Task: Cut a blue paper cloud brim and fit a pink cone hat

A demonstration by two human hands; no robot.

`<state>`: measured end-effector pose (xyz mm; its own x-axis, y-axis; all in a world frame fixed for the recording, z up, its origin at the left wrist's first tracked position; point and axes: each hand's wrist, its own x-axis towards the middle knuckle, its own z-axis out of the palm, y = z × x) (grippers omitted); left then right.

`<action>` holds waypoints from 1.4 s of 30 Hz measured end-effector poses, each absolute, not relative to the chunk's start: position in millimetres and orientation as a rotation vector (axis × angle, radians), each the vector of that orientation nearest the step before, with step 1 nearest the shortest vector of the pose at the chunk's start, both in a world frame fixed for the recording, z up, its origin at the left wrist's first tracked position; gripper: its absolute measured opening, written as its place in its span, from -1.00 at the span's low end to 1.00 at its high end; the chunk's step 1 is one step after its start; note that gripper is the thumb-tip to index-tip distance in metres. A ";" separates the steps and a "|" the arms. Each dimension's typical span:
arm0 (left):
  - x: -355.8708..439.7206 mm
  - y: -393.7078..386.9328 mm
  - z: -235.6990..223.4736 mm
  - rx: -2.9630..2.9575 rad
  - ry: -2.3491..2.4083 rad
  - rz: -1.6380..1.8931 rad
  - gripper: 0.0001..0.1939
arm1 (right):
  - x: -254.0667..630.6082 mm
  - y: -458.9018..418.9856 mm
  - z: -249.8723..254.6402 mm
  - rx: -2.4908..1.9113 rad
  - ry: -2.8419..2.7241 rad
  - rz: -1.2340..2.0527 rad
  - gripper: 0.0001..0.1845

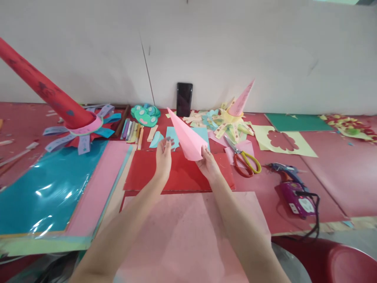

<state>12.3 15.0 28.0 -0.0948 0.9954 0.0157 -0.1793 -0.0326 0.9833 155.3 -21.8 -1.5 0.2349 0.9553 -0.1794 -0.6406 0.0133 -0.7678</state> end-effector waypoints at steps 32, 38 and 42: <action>15.0 -15.6 11.5 0.765 0.841 0.984 -0.72 | 142.6 -40.3 3.1 -0.839 -0.534 1.437 -0.67; 15.3 -17.9 9.7 0.784 0.890 0.969 -0.73 | 141.1 -40.6 1.7 -0.869 -0.545 1.400 -0.72; 14.9 -20.7 11.1 0.752 0.972 0.978 -0.73 | 137.8 -39.1 -0.5 -0.975 -0.579 1.226 -0.75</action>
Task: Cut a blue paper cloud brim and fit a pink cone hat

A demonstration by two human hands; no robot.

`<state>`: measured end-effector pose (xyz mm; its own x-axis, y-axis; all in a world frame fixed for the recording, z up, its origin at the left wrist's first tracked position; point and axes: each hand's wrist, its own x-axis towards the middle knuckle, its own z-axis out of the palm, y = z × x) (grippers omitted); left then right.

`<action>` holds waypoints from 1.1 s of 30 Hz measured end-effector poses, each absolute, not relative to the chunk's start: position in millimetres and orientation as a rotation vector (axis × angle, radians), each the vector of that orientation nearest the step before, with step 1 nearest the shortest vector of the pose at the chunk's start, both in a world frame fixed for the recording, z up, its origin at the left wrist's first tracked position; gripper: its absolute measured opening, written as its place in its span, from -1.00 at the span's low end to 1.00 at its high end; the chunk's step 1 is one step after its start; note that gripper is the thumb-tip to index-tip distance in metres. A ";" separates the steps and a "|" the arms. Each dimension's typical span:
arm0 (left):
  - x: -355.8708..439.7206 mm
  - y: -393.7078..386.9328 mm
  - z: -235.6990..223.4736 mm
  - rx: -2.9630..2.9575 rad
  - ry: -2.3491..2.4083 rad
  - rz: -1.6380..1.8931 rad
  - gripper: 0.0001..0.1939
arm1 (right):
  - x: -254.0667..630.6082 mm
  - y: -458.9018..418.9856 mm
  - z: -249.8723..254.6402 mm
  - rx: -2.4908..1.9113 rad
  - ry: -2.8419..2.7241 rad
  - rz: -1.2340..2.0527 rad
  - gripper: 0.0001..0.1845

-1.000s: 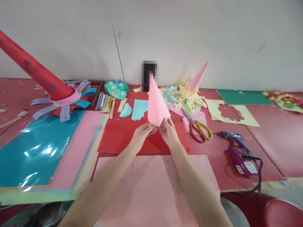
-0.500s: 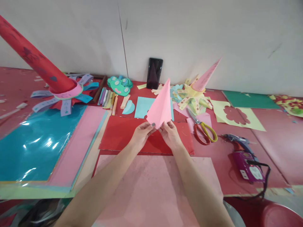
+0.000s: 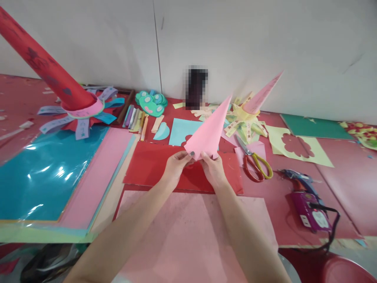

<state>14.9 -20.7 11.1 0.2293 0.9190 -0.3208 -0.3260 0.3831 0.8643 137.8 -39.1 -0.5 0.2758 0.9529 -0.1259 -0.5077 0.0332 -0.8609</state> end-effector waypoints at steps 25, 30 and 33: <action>14.0 -23.1 21.7 0.792 1.026 1.083 -0.72 | 129.8 -43.4 -0.9 -1.184 -0.738 1.011 -0.67; 15.2 -22.7 19.2 0.822 0.976 1.101 -0.75 | 128.9 -39.9 3.1 -1.001 -0.640 1.067 -0.68; 16.1 -22.8 18.5 0.810 0.900 1.047 -0.74 | 131.2 -38.3 6.2 -0.948 -0.553 1.113 -0.64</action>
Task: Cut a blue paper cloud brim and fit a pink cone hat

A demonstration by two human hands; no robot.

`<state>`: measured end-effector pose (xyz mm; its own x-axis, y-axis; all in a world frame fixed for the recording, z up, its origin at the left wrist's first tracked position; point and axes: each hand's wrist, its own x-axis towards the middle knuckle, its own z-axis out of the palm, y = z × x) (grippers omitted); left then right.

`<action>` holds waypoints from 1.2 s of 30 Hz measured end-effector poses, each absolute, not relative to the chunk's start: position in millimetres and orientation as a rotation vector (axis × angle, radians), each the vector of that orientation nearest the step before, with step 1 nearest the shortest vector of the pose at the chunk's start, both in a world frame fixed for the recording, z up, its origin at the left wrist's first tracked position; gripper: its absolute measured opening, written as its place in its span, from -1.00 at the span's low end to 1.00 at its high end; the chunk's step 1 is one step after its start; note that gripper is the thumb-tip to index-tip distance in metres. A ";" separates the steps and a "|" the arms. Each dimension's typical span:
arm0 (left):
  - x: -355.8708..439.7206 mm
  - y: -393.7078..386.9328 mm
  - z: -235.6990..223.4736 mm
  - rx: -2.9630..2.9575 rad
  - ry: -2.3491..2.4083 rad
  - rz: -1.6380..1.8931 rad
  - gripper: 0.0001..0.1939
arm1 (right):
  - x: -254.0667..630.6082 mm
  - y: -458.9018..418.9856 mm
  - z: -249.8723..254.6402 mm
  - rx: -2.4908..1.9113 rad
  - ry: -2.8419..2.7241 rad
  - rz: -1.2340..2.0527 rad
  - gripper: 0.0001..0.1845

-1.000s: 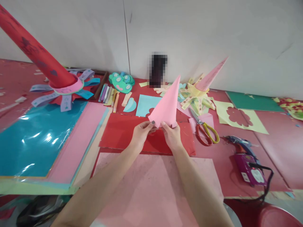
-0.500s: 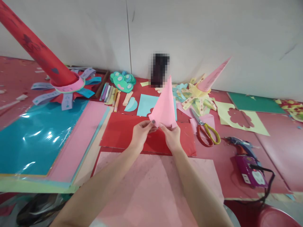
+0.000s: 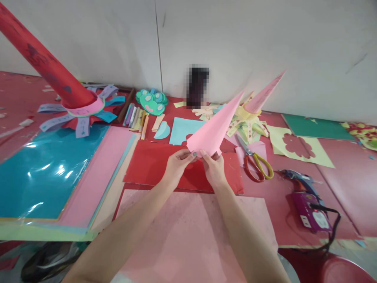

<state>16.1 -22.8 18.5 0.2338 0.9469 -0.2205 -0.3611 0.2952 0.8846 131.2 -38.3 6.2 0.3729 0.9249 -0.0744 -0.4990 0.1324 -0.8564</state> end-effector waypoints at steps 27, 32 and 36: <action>17.2 -17.4 16.2 0.491 0.722 0.997 -0.67 | 134.8 -38.9 5.9 -0.889 -0.405 1.396 -0.72; 15.7 -17.0 15.5 0.408 0.735 0.983 -0.71 | 135.0 -40.4 6.1 -0.940 -0.470 1.455 -0.69; 14.9 -15.9 14.2 0.443 0.787 1.055 -0.73 | 135.6 -38.0 4.7 -0.911 -0.459 1.519 -0.65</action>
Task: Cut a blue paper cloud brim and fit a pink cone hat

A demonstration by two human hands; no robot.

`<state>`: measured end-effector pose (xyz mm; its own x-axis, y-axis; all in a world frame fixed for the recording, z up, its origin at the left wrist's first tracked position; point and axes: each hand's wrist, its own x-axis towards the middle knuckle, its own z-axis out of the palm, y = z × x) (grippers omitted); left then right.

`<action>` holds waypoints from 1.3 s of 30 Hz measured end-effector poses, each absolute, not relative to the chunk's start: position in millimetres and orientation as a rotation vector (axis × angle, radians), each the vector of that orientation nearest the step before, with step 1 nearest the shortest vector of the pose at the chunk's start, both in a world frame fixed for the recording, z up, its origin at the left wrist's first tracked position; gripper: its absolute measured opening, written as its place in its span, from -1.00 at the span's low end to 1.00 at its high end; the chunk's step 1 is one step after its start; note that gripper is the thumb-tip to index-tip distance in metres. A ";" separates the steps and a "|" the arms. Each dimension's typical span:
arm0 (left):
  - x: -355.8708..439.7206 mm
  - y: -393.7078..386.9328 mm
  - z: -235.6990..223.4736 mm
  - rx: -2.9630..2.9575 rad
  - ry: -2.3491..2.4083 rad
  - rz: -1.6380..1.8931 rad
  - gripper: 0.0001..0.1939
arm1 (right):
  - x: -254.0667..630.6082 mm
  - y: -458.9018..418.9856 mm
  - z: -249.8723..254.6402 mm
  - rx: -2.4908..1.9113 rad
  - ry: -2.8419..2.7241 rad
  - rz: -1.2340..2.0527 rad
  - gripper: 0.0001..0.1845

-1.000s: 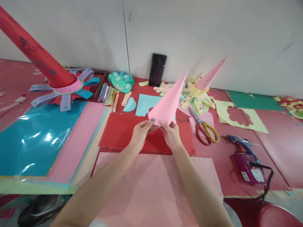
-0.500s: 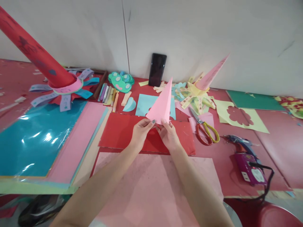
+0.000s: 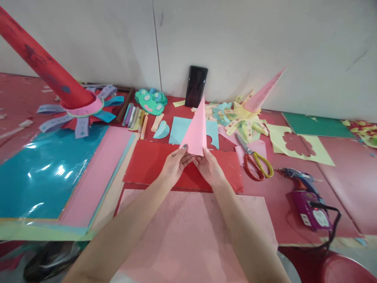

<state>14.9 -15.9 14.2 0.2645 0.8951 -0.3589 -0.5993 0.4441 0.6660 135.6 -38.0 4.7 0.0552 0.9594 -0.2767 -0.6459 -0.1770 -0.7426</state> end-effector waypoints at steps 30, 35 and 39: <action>13.6 -16.9 18.4 0.608 1.023 1.286 -0.75 | 134.0 -37.6 4.5 -0.922 -0.325 1.535 -0.72; 14.3 -14.5 13.4 0.585 0.900 1.222 -0.71 | 135.7 -37.4 0.8 -0.975 -0.404 1.379 -0.75; 15.1 -14.2 13.3 0.585 0.820 1.150 -0.65 | 132.7 -38.3 1.8 -0.985 -0.411 1.338 -0.74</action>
<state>15.1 -14.2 13.3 0.1825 0.9481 -0.2604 -0.5551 0.3179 0.7686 132.7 -38.3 1.8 0.2371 0.9315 -0.2757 -0.6163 -0.0752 -0.7839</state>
